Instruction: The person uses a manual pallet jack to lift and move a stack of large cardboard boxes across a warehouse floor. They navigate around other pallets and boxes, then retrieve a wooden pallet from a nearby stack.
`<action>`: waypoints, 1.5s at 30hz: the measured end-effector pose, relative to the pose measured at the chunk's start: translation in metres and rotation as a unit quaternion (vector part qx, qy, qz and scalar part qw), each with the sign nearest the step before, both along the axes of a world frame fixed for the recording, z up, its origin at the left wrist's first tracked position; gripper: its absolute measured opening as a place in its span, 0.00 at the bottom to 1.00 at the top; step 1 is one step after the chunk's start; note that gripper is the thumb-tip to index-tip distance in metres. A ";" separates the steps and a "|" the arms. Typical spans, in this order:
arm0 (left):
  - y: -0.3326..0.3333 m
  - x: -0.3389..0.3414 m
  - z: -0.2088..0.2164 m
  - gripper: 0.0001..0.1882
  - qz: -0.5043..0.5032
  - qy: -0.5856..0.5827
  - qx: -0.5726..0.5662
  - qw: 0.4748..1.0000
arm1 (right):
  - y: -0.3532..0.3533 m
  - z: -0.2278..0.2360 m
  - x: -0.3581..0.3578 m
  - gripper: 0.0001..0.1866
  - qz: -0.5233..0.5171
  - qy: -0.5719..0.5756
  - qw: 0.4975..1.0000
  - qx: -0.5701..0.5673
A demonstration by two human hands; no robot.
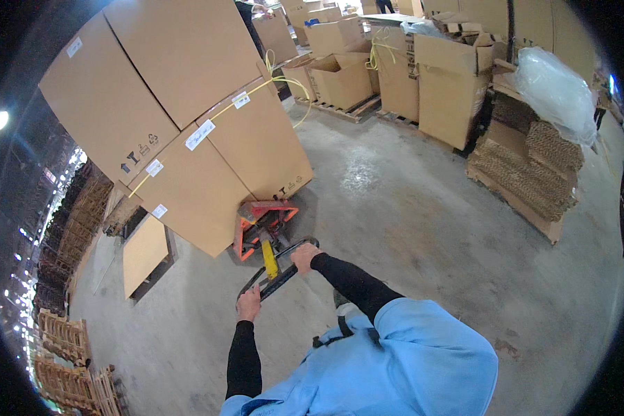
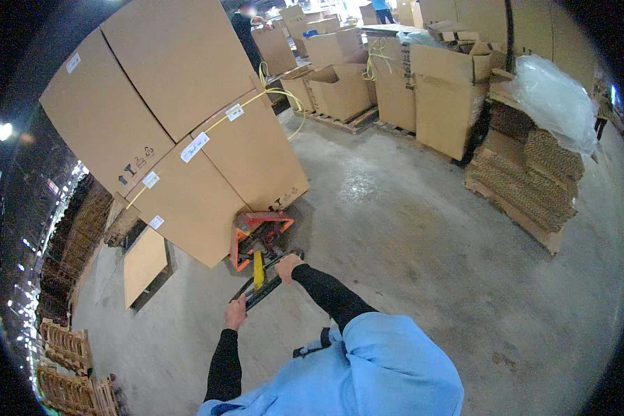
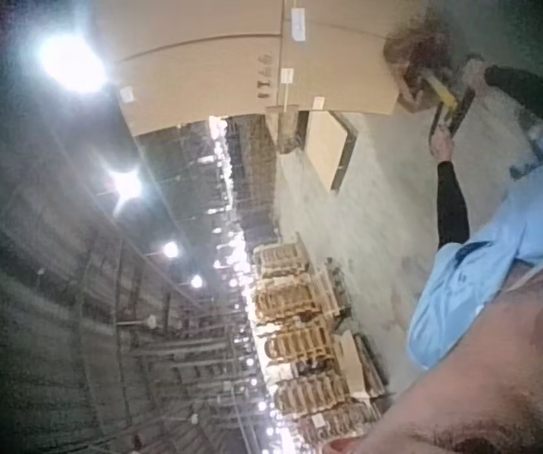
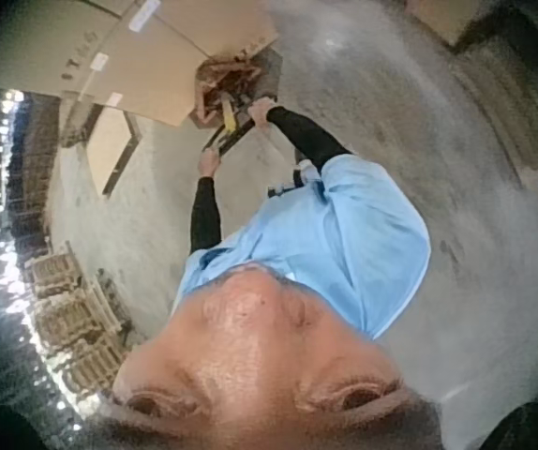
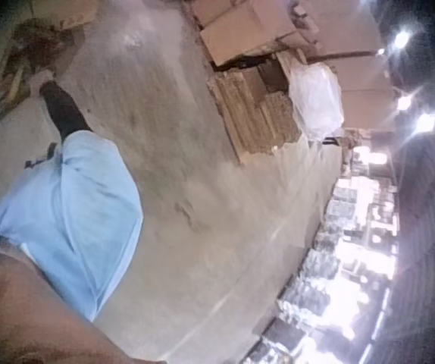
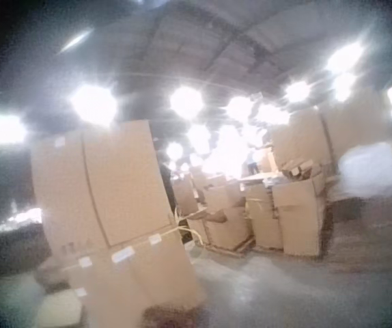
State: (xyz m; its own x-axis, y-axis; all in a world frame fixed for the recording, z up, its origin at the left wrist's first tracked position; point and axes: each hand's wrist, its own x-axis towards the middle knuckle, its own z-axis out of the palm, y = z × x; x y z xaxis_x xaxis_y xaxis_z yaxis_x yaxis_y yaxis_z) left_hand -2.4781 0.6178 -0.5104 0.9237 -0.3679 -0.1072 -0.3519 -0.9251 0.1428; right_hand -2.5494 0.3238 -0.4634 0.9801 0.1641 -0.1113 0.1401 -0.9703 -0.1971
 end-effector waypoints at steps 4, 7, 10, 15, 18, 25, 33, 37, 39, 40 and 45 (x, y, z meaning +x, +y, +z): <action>0.019 -0.050 -0.005 0.34 -0.048 -0.020 0.000 0.999 | 0.018 -0.003 -0.054 0.14 -0.004 -0.006 1.000 -0.020; 0.034 -0.099 -0.005 0.36 -0.036 -0.005 -0.008 0.999 | 0.036 -0.004 -0.099 0.15 -0.010 0.021 0.999 -0.023; 0.035 -0.155 0.002 0.34 0.024 0.062 -0.030 0.997 | 0.040 -0.009 -0.151 0.15 0.000 0.030 0.999 -0.023; 0.055 -0.249 0.001 0.34 0.006 0.008 -0.041 0.999 | 0.061 -0.030 -0.230 0.12 0.021 0.012 1.000 -0.016; 0.068 -0.299 -0.004 0.33 -0.002 -0.019 -0.052 0.998 | 0.072 -0.037 -0.280 0.10 0.016 0.000 1.000 -0.003; 0.087 -0.400 -0.022 0.35 -0.020 -0.027 -0.045 0.998 | 0.087 -0.039 -0.392 0.10 -0.008 -0.055 0.998 0.019; 0.108 -0.507 -0.042 0.34 -0.066 -0.044 -0.046 0.996 | 0.101 -0.022 -0.521 0.12 -0.005 -0.032 0.999 0.005; 0.113 -0.554 -0.048 0.33 -0.051 -0.044 -0.026 0.997 | 0.107 -0.035 -0.574 0.11 -0.006 -0.090 0.995 0.034; 0.125 -0.567 -0.049 0.24 -0.022 -0.014 -0.011 1.000 | 0.119 -0.041 -0.590 0.08 -0.040 -0.092 0.994 0.036; 0.129 -0.574 -0.052 0.21 -0.013 0.014 -0.016 1.000 | 0.120 -0.043 -0.602 0.08 -0.010 -0.080 0.996 0.031; 0.139 -0.614 -0.057 0.28 -0.211 -0.074 -0.031 0.974 | 0.133 -0.041 -0.687 0.13 -0.080 -0.185 0.976 0.081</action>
State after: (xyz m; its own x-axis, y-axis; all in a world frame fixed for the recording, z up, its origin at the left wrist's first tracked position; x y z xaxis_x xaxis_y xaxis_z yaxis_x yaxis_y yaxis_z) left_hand -3.0917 0.7568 -0.5677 0.6926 -0.7197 0.0491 -0.7198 -0.6851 0.1122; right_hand -3.2365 0.4572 -0.5045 0.9630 -0.0076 0.2695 0.0803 -0.9461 -0.3137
